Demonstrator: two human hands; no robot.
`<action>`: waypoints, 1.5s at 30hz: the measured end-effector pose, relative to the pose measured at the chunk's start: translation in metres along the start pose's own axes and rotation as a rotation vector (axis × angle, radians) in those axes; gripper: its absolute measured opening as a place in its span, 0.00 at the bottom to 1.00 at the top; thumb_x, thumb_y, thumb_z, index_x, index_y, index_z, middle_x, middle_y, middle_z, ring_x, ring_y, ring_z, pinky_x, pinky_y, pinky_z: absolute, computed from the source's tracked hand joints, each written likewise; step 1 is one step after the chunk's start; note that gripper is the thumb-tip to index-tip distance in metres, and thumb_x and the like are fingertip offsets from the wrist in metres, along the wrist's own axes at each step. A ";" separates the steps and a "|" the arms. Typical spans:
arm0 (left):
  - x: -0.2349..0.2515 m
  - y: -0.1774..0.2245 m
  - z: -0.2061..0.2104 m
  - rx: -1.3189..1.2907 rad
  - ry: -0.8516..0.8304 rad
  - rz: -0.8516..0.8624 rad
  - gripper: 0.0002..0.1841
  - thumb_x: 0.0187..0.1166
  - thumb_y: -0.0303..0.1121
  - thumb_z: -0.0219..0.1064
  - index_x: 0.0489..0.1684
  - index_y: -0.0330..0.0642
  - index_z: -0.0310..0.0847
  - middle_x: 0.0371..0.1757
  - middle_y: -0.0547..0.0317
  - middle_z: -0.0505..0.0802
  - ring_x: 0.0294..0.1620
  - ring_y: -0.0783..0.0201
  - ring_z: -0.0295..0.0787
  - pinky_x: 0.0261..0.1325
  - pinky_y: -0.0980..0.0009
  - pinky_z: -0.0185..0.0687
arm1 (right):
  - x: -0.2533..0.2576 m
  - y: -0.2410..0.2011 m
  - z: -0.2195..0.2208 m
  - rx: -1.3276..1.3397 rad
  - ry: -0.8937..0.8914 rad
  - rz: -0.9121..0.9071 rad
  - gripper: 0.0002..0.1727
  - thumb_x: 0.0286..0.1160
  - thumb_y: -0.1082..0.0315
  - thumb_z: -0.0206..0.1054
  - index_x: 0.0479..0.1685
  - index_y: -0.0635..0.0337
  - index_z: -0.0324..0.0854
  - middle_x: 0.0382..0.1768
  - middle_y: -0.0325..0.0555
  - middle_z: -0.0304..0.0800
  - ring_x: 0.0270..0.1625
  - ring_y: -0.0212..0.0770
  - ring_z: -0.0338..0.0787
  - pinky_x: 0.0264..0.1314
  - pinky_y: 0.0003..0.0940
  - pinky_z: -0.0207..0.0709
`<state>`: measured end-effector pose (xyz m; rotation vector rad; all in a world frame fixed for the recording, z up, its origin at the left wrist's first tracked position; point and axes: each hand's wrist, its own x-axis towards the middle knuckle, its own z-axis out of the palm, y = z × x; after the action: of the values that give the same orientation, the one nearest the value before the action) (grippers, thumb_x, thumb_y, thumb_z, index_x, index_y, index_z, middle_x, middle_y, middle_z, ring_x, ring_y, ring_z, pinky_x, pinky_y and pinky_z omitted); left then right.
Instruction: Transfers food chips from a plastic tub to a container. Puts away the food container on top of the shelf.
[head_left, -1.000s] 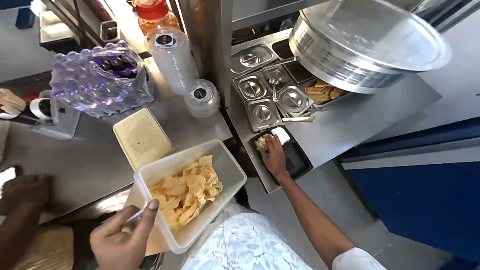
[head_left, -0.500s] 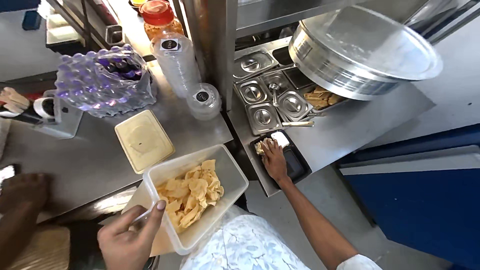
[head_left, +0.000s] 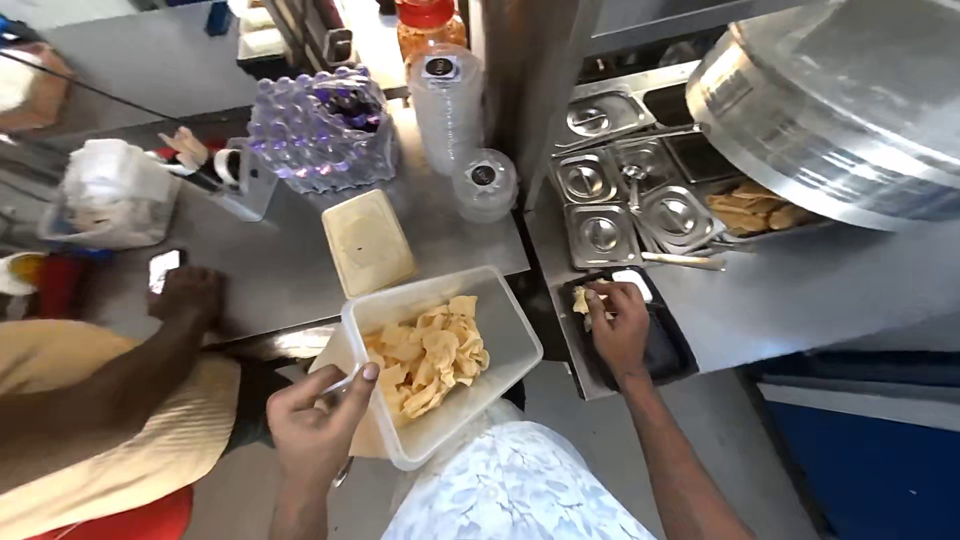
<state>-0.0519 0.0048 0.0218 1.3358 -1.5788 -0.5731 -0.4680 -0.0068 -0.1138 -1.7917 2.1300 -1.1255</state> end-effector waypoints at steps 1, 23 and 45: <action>-0.004 -0.002 -0.007 0.005 0.004 -0.007 0.20 0.76 0.49 0.74 0.12 0.54 0.79 0.14 0.79 0.79 0.14 0.83 0.71 0.17 0.84 0.69 | 0.006 -0.010 0.004 -0.021 -0.018 -0.008 0.16 0.83 0.55 0.66 0.57 0.54 0.89 0.56 0.53 0.87 0.53 0.51 0.89 0.53 0.52 0.86; -0.037 -0.038 -0.081 0.114 0.096 -0.166 0.19 0.80 0.39 0.70 0.14 0.47 0.77 0.16 0.79 0.79 0.17 0.84 0.74 0.23 0.82 0.74 | -0.043 0.028 0.037 -0.410 -0.213 0.003 0.15 0.75 0.59 0.73 0.59 0.46 0.91 0.63 0.52 0.85 0.63 0.64 0.81 0.51 0.66 0.75; -0.039 -0.049 -0.080 0.100 0.061 -0.131 0.21 0.80 0.38 0.71 0.12 0.45 0.75 0.14 0.79 0.77 0.17 0.86 0.72 0.23 0.83 0.71 | -0.059 0.032 0.061 -0.281 -0.366 -0.074 0.16 0.70 0.75 0.74 0.58 0.60 0.89 0.64 0.55 0.87 0.68 0.60 0.85 0.63 0.56 0.85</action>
<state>0.0392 0.0443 0.0020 1.5262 -1.4942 -0.5336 -0.4431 0.0190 -0.1972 -2.0188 2.0878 -0.4726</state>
